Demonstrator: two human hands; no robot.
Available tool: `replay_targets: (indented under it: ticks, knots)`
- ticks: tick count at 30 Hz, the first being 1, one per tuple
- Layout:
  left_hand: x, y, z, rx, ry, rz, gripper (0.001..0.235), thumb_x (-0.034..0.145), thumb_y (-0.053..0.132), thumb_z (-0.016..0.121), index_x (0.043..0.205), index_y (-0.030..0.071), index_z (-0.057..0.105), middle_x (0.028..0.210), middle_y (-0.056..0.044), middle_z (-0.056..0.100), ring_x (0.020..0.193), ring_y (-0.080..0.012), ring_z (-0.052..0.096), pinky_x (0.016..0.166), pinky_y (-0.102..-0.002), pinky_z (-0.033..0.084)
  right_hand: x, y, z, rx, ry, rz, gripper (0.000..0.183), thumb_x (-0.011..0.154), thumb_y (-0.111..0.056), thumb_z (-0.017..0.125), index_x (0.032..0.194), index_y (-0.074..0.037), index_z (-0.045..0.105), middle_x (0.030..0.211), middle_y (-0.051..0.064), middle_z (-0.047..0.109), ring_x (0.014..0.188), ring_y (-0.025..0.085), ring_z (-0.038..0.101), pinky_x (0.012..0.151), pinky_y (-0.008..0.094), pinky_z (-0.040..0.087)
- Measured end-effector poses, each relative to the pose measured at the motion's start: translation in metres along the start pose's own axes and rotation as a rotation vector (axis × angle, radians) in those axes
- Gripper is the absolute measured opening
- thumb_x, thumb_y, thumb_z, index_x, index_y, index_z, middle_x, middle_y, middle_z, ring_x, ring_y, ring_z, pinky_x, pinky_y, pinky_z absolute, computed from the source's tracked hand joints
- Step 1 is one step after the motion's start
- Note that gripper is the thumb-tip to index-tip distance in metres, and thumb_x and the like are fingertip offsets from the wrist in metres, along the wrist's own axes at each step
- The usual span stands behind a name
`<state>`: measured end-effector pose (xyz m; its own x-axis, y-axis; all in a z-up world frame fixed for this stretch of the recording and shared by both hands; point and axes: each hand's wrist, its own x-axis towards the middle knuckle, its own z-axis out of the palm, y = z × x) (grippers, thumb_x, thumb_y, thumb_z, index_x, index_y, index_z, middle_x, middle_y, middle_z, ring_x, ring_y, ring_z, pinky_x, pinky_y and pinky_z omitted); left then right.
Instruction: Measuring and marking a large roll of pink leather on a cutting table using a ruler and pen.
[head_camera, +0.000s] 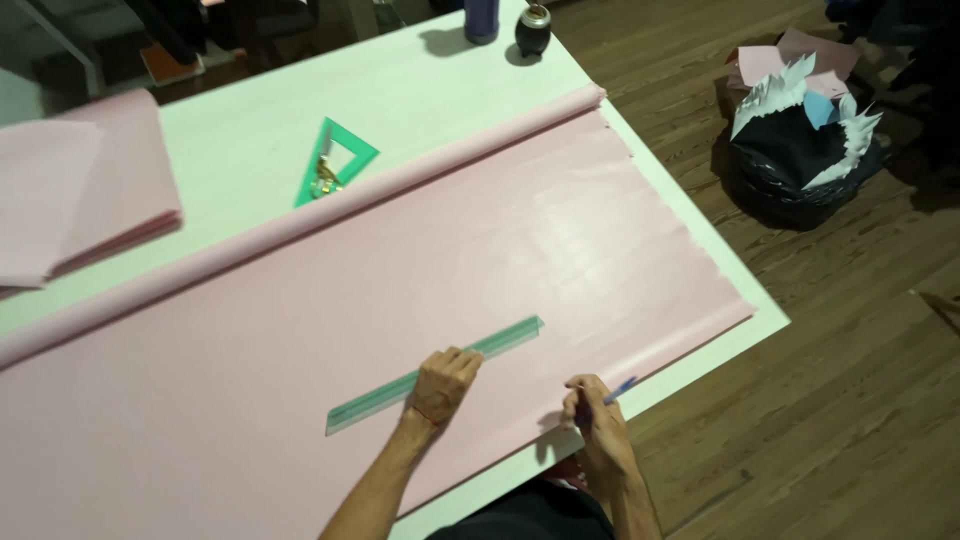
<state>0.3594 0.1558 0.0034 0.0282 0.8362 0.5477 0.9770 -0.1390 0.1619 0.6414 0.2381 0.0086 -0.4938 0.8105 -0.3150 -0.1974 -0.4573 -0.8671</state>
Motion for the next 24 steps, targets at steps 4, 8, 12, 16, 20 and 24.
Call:
replay_targets:
  ticks: [4,8,12,16,20,24]
  knots:
    - [0.067,0.025,0.034,0.034,-0.045,-0.021,0.005,0.089,0.005,0.067,0.091,0.003,0.070,0.084,-0.007,0.072,0.075,-0.0194,0.068,0.054,-0.033,0.053,0.038,-0.049,-0.043,-0.213,-0.044,0.056,0.038,0.106,-0.033,0.043,0.109,-0.003,0.065,0.070,0.007,0.063,0.061,0.015,0.061,0.058,0.030,0.051]
    - [0.139,0.059,0.085,0.012,-0.107,-0.063,0.004,0.088,0.004,0.066,0.090,0.003,0.069,0.085,-0.007,0.071,0.077,-0.0205,0.068,0.057,-0.034,0.054,0.078,-0.095,-0.106,-0.302,-0.170,-0.008,0.035,0.108,-0.032,0.044,0.111,-0.004,0.065,0.074,0.006,0.064,0.063,0.014,0.061,0.058,0.029,0.051]
    - [0.219,0.068,0.142,0.019,-0.105,-0.057,0.006,0.089,0.005,0.064,0.093,0.004,0.068,0.090,-0.006,0.071,0.085,-0.0220,0.068,0.066,-0.037,0.056,0.159,-0.118,-0.168,-0.756,-0.100,-0.155,0.030,0.109,-0.026,0.046,0.117,-0.007,0.068,0.086,0.004,0.067,0.073,0.016,0.058,0.065,0.030,0.050]
    - [0.249,0.086,0.173,0.022,-0.214,-0.101,0.015,0.091,0.006,0.062,0.104,0.005,0.070,0.101,-0.006,0.072,0.101,-0.0234,0.067,0.084,-0.040,0.055,0.202,-0.145,-0.188,-1.082,-0.013,-0.438,0.029,0.107,-0.019,0.048,0.126,-0.011,0.068,0.115,0.012,0.064,0.097,0.020,0.068,0.083,0.035,0.056]
    - [0.242,0.104,0.155,-0.011,-0.175,-0.110,0.026,0.092,0.008,0.061,0.116,0.005,0.070,0.120,-0.007,0.070,0.120,-0.0246,0.062,0.101,-0.043,0.050,0.249,-0.157,-0.197,-1.497,0.048,-0.618,0.037,0.097,-0.027,0.066,0.131,-0.013,0.070,0.134,0.018,0.056,0.106,0.031,0.058,0.084,0.043,0.051]
    - [0.201,0.116,0.129,-0.004,-0.265,-0.308,0.043,0.099,0.034,0.058,0.134,0.010,0.063,0.144,-0.012,0.058,0.138,-0.0289,0.048,0.116,-0.050,0.036,0.266,-0.187,-0.173,-1.595,-0.113,-0.679,0.054,0.089,-0.040,0.072,0.136,-0.015,0.065,0.147,0.019,0.050,0.092,0.027,0.055,0.079,0.044,0.045]
